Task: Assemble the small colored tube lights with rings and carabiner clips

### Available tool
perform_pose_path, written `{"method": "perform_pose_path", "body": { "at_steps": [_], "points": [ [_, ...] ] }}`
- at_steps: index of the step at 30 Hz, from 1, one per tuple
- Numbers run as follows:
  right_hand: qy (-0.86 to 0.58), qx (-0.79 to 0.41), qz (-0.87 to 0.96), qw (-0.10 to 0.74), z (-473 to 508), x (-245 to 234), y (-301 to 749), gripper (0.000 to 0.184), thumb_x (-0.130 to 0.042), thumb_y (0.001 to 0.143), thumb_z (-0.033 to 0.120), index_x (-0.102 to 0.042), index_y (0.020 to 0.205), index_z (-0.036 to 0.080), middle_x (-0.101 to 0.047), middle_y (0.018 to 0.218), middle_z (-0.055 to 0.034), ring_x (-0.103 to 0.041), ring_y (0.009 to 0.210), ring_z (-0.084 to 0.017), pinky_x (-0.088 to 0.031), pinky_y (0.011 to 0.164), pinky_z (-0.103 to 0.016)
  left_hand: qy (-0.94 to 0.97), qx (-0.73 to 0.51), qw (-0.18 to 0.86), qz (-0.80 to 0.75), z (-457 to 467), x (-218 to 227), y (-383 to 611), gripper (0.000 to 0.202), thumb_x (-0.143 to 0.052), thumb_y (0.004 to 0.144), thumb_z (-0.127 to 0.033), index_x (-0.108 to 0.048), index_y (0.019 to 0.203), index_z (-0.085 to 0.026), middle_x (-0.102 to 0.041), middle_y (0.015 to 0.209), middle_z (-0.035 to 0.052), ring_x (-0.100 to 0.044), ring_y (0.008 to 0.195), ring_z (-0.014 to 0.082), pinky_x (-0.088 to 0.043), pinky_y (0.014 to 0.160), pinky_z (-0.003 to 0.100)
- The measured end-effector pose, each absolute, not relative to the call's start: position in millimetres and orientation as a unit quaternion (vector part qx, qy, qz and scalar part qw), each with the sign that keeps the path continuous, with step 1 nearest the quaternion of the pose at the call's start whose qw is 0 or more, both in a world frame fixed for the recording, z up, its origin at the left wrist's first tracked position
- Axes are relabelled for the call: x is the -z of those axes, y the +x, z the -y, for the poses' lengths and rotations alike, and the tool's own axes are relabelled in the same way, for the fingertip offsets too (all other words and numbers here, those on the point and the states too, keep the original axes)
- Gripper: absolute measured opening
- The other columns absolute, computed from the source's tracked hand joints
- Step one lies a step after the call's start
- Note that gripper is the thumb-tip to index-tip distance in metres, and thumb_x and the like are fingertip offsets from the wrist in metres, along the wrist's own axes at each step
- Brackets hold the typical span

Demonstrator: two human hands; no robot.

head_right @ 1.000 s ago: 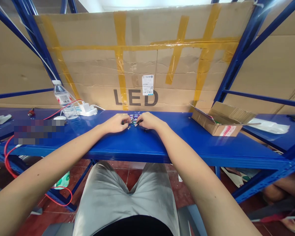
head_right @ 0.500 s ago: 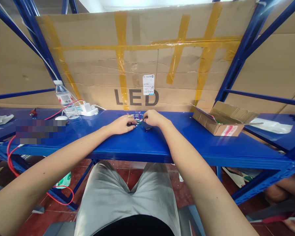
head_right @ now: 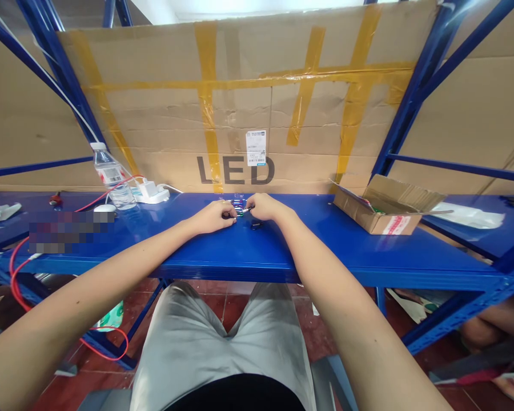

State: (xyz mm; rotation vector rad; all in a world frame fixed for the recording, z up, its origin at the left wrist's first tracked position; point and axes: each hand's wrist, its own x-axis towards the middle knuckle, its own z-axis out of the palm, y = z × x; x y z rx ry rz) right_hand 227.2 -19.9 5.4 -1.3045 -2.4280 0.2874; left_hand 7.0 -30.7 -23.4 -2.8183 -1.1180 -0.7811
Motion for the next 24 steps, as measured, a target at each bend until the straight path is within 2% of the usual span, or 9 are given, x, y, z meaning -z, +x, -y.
{"method": "perform_pose_path", "body": {
  "at_steps": [6, 11, 16, 19, 24],
  "points": [
    [-0.451, -0.155, 0.853, 0.211, 17.7, -3.0, 224.7, 0.022, -0.061, 0.074, 0.003, -0.072, 0.088, 0.017, -0.076, 0.087, -0.0051, -0.066, 0.081, -0.019, -0.046, 0.072, -0.027, -0.884, 0.324, -0.004, 0.338, 36.0, 19.9, 4.2, 0.009, -0.061, 0.083, -0.018, -0.067, 0.089, -0.018, -0.072, 0.089, 0.0037, -0.065, 0.084, 0.0196, -0.052, 0.078, 0.033],
    [-0.436, -0.214, 0.840, 0.242, 18.1, -0.5, 221.5, 0.020, -0.061, 0.076, 0.004, -0.068, 0.089, 0.017, -0.076, 0.088, -0.0048, -0.067, 0.082, -0.018, -0.049, 0.073, -0.027, -0.873, 0.354, -0.030, 0.334, 35.7, 20.6, 3.6, 0.009, -0.062, 0.080, -0.014, -0.064, 0.088, -0.017, -0.071, 0.085, 0.0022, -0.064, 0.077, 0.0155, -0.052, 0.074, 0.028],
    [-0.427, -0.231, 0.841, 0.239, 19.8, -0.8, 220.7, 0.017, -0.060, 0.079, 0.004, -0.065, 0.089, 0.017, -0.076, 0.088, -0.0058, -0.068, 0.081, -0.018, -0.049, 0.072, -0.026, -0.867, 0.375, -0.011, 0.328, 38.4, 19.7, 3.9, 0.001, -0.061, 0.083, -0.019, -0.061, 0.083, -0.018, -0.067, 0.077, 0.0003, -0.059, 0.069, 0.0137, -0.048, 0.067, 0.026],
    [-0.422, -0.249, 0.839, 0.236, 19.2, 0.0, 220.6, 0.016, -0.060, 0.080, 0.004, -0.064, 0.089, 0.016, -0.077, 0.088, -0.0065, -0.068, 0.080, -0.018, -0.050, 0.072, -0.027, -0.867, 0.380, 0.002, 0.321, 38.3, 19.1, 3.8, 0.005, -0.058, 0.085, -0.018, -0.059, 0.080, -0.018, -0.064, 0.072, -0.0010, -0.056, 0.066, 0.0134, -0.045, 0.065, 0.026],
    [-0.416, -0.281, 0.831, 0.239, 18.0, 1.6, 219.7, 0.018, -0.061, 0.079, 0.003, -0.064, 0.092, 0.016, -0.077, 0.086, -0.0062, -0.068, 0.078, -0.017, -0.052, 0.074, -0.028, -0.860, 0.376, -0.003, 0.345, 33.8, 19.8, 2.3, 0.006, -0.058, 0.090, -0.019, -0.060, 0.085, -0.018, -0.067, 0.079, 0.0008, -0.058, 0.071, 0.0147, -0.046, 0.070, 0.028]
  ]
}}
